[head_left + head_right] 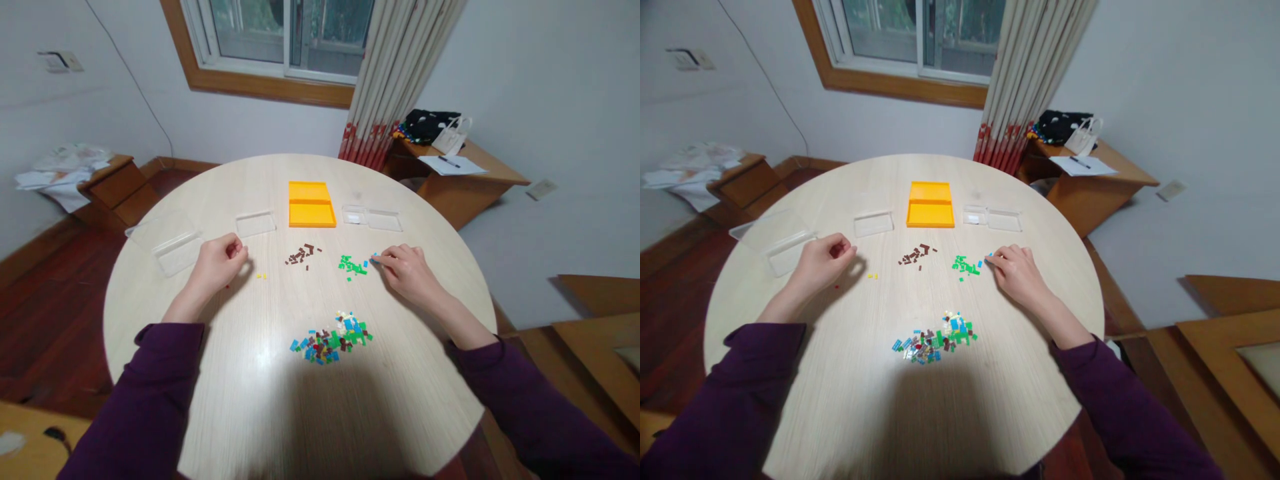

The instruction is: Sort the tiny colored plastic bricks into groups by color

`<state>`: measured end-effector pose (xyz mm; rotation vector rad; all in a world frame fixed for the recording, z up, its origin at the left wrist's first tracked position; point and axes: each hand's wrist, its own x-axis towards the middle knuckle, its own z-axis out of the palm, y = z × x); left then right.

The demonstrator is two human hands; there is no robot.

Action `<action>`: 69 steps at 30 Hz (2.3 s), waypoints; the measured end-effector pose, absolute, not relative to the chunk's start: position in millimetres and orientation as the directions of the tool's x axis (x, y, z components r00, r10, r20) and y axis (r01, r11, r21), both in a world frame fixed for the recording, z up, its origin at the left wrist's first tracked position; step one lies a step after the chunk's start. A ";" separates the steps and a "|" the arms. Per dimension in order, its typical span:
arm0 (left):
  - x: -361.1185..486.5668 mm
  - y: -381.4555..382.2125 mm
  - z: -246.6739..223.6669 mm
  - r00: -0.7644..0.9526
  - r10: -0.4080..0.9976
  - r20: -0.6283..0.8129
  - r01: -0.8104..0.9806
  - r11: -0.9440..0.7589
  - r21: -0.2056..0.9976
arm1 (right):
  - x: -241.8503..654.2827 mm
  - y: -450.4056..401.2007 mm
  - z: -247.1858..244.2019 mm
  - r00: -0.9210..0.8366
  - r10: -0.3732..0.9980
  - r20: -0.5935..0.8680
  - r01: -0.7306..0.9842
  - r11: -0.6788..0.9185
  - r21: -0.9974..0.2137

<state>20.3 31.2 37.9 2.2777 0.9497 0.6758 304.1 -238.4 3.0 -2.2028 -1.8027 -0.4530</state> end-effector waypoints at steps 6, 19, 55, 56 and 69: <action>19.9 33.1 35.1 0.635 0.740 0.221 0.454 -0.589 0.669 | 306.2 -237.4 3.0 0.210 0.896 0.392 0.976 -0.217 -0.025; 19.9 33.8 34.6 0.643 0.733 0.222 0.453 -0.598 0.662 | 320.2 -222.5 14.2 0.227 0.956 0.184 0.966 -0.197 -0.167; 18.3 33.4 36.7 0.646 0.721 0.250 0.441 -0.620 0.649 | 354.2 -264.0 -26.3 0.403 0.832 0.381 0.913 -0.335 -0.233; 18.3 33.5 36.4 0.643 0.722 0.254 0.441 -0.621 0.647 | 348.0 -262.5 -23.1 0.385 0.830 0.403 0.921 -0.320 -0.221; 18.4 31.8 37.7 0.640 0.730 0.239 0.436 -0.602 0.669 | 249.7 -196.5 -14.2 0.156 0.957 0.244 0.961 -0.091 -0.260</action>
